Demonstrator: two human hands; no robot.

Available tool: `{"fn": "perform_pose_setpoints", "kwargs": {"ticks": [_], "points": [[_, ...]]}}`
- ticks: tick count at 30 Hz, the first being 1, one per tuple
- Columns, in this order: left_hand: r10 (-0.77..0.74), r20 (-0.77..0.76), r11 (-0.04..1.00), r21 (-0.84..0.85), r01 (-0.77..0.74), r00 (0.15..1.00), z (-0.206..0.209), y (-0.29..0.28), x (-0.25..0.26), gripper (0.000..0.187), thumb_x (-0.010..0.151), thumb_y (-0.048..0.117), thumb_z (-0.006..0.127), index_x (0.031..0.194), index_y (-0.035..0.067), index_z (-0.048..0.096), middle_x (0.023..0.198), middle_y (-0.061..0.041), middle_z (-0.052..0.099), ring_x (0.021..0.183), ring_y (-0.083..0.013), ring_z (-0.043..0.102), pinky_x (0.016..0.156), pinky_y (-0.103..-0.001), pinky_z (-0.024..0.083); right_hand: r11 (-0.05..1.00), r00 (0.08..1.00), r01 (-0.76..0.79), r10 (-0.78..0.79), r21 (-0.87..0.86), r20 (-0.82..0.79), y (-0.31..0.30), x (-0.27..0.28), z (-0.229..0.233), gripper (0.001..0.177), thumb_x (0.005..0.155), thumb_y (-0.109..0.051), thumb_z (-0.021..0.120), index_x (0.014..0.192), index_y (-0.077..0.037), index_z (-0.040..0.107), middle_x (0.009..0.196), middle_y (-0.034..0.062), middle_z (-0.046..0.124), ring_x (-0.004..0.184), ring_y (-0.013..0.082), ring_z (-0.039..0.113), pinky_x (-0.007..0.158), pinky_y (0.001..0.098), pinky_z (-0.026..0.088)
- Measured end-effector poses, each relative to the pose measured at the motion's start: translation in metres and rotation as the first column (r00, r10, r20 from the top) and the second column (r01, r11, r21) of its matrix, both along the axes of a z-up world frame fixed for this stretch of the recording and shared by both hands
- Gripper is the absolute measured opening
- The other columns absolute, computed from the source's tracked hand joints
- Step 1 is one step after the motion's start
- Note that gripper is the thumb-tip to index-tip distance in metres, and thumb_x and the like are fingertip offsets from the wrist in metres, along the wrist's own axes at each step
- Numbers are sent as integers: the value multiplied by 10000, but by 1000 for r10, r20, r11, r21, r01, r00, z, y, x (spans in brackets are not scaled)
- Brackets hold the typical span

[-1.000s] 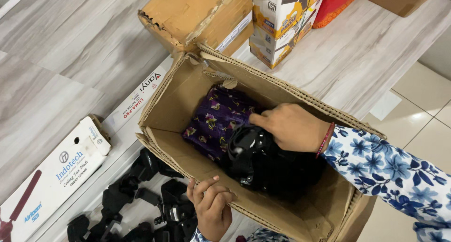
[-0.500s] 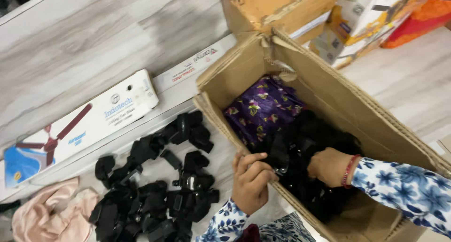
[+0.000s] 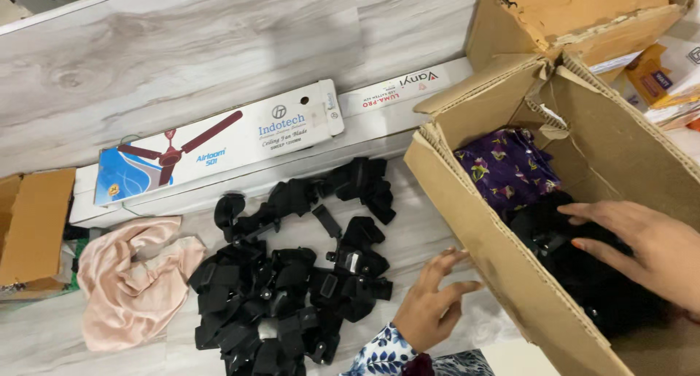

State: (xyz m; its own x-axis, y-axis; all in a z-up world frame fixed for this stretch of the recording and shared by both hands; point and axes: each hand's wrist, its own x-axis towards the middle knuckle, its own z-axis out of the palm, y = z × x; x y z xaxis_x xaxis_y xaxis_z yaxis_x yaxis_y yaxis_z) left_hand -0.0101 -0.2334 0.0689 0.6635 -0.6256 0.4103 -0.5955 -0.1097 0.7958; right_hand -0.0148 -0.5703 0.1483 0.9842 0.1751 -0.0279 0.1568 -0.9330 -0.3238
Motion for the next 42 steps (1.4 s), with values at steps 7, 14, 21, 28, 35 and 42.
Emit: {"fn": "perform_pose_setpoints", "kwargs": {"ticks": [7, 14, 21, 28, 35, 42], "points": [[222, -197, 953, 249, -170, 955, -27, 144, -1, 329, 891, -40, 613, 1186, 86, 686, 1439, -111, 550, 1364, -355, 515, 1062, -420, 487, 906, 975, 185, -121, -380, 185, 118, -65, 4, 667, 756, -400, 703, 1408, -281, 630, 1207, -2, 671, 1158, 209, 663, 962, 391, 542], [532, -247, 842, 256, -475, 810, -44, 242, -7, 312, 892, 1, 586, 1170, 76, 706, 1331, -61, 638, 1264, -280, 599, 1034, -376, 495, 992, 919, 127, -115, -9, 377, 216, -42, -31, 511, 737, -333, 721, 1207, -160, 620, 1398, 118, 595, 1300, 324, 566, 1028, 448, 480], [562, -308, 825, 266, -498, 767, -44, 297, 16, 272, 901, 36, 603, 1144, 90, 711, 1297, -47, 673, 1189, -257, 661, 859, -348, 558, 985, 924, -173, 166, 11, -344, 347, 14, -168, 695, 830, -340, 783, 1459, -210, 519, 1561, 111, 401, 1352, 335, 433, 1083, 439, 426], [636, -33, 759, 204, -618, 771, -87, 353, 113, 237, 931, 72, 636, 1159, 67, 701, 1144, -95, 747, 1070, -274, 725, 891, -377, 573, 956, 905, -125, 220, 267, -364, 419, -9, -214, 706, 819, -301, 796, 1458, -179, 524, 1530, 119, 414, 1358, 327, 445, 1071, 420, 451], [402, 361, 511, 674, -534, 841, -195, 346, 214, 564, 728, 156, 735, 1272, 53, 628, 1062, -152, 684, 933, -328, 657, 793, -467, 522, 887, 860, 197, 49, 418, -508, 415, -43, -202, 653, 870, -369, 755, 1464, -212, 534, 1396, 42, 588, 1288, 251, 576, 1070, 342, 483], [424, 420, 304, 768, -563, 802, -227, 358, 239, 415, 827, 85, 676, 1228, 191, 678, 941, -65, 733, 990, -253, 690, 890, -428, 519, 810, 857, 343, -61, 476, -512, 383, -59, -196, 594, 887, -324, 735, 1448, -208, 576, 1367, 31, 652, 1291, 190, 627, 1064, 329, 517]]}}
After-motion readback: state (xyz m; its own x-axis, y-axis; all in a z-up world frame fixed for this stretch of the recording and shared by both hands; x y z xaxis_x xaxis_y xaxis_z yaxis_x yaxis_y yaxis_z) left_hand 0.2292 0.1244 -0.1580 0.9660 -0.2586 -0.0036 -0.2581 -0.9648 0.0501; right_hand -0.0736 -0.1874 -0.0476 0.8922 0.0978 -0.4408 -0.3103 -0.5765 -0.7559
